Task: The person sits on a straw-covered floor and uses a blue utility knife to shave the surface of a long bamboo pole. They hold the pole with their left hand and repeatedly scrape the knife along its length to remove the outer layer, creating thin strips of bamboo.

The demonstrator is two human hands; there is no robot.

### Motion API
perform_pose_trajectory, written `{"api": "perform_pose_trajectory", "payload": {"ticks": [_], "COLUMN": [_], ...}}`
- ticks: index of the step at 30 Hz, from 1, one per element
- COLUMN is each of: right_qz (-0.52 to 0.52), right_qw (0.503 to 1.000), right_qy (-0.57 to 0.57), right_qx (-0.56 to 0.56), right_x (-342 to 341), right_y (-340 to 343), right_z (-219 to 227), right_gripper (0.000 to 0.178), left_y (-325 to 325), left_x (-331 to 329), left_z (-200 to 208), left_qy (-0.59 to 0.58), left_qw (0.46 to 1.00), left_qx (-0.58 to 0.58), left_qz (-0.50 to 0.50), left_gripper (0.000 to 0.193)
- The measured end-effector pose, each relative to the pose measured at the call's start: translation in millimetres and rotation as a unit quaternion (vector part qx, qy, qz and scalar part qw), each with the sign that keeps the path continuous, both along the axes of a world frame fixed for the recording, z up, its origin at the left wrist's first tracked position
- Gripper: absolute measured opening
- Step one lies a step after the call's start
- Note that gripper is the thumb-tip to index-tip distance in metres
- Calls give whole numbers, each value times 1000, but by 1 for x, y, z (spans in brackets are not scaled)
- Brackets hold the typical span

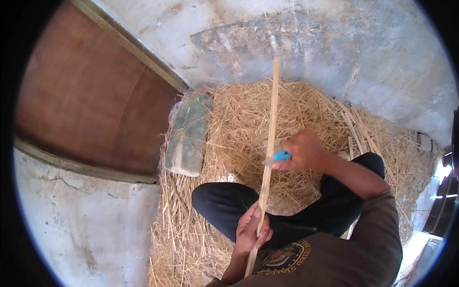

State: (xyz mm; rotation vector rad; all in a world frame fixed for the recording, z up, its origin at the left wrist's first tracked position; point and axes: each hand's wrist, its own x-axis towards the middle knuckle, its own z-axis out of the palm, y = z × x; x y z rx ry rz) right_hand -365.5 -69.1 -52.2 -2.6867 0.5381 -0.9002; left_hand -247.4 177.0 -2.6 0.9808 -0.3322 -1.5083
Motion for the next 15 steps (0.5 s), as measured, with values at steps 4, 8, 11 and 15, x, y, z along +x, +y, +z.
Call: {"api": "perform_pose_trajectory", "payload": {"ticks": [4, 8, 11, 15], "right_qz": [-191, -319, -456, -422], "right_qw": [981, 937, 876, 847], "right_qy": [32, 139, 33, 65], "right_qx": [11, -4, 151, 315], "right_x": [-2, -26, -90, -103], "right_y": [-85, -165, -228, -196], "right_z": [-13, -10, -12, -4], "right_gripper": [63, 70, 70, 72], "left_y": [5, 13, 25, 12], "left_x": [-4, -13, -19, -12], "left_z": [4, 3, 10, 0], "left_qy": [-39, -42, -76, -135], "left_qw": [999, 996, 979, 983], "left_qx": [9, 25, 53, 87], "left_qz": [-28, -74, -184, -94], "left_gripper": [40, 40, 41, 38]}}
